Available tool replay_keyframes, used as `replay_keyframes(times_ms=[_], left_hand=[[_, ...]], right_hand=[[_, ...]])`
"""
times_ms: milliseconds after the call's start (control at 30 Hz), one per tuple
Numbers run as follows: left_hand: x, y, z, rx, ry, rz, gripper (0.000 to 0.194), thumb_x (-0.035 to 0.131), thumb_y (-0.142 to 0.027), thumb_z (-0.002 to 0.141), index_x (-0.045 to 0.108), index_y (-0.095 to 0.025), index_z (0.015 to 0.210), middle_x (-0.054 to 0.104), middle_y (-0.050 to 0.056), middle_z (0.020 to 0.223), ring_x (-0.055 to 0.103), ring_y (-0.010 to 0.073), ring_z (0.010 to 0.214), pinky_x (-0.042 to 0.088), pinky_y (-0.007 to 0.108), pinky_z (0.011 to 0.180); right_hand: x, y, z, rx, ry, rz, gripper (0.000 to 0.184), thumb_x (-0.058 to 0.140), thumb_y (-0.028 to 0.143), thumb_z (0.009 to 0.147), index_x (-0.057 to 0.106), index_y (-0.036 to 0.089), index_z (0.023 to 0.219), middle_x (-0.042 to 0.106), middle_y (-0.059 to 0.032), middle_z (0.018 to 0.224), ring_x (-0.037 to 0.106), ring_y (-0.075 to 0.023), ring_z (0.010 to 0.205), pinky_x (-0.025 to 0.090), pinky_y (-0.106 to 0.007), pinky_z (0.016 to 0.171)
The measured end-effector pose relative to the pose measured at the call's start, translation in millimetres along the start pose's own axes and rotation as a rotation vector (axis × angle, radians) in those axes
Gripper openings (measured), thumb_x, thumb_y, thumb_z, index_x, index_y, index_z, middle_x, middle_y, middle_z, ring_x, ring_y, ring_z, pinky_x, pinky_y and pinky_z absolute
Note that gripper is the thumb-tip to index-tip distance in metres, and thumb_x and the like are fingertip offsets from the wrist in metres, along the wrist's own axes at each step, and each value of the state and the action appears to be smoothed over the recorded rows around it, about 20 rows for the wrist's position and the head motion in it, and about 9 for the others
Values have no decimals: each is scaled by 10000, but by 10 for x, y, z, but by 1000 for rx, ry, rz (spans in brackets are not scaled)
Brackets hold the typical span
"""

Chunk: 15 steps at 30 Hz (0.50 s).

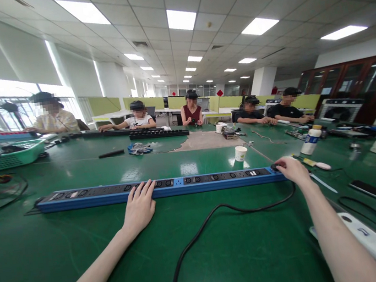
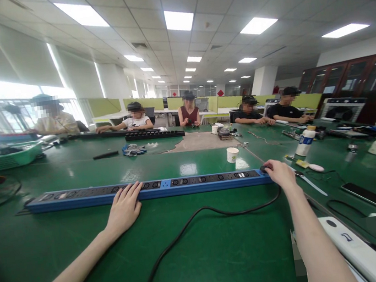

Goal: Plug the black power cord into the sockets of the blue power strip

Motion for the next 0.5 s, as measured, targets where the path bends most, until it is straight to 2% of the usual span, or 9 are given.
replay_keyframes(times_ms=[233,367,500], left_hand=[[9,-1,-3,-3,-5,-4,708,494,-174,932,423,-238,1634,455,75,1643,396,309,1528,188,530,1296],[3,-7,-2,-3,-2,8,694,482,-171,939,428,-226,1629,449,80,1647,391,308,1530,188,528,1297],[-4,-2,-3,-2,-5,-3,697,487,-169,933,434,-219,1626,447,83,1648,386,309,1533,193,525,1295]], right_hand=[[127,97,26,41,53,-139,297,642,366,898,808,284,1131,788,-98,1027,734,-260,978,547,-335,816],[73,132,89,53,103,-145,283,674,372,860,817,302,1094,790,-86,1028,739,-262,969,550,-336,790],[-76,233,126,35,147,-108,208,730,377,804,824,314,979,790,-57,940,741,-253,906,548,-326,766]])
Point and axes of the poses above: each hand's wrist, its own z-axis towards the middle knuckle, its own x-axis out of the palm, y = z × x, the point moved 8 cm from there along z, towards the middle knuckle
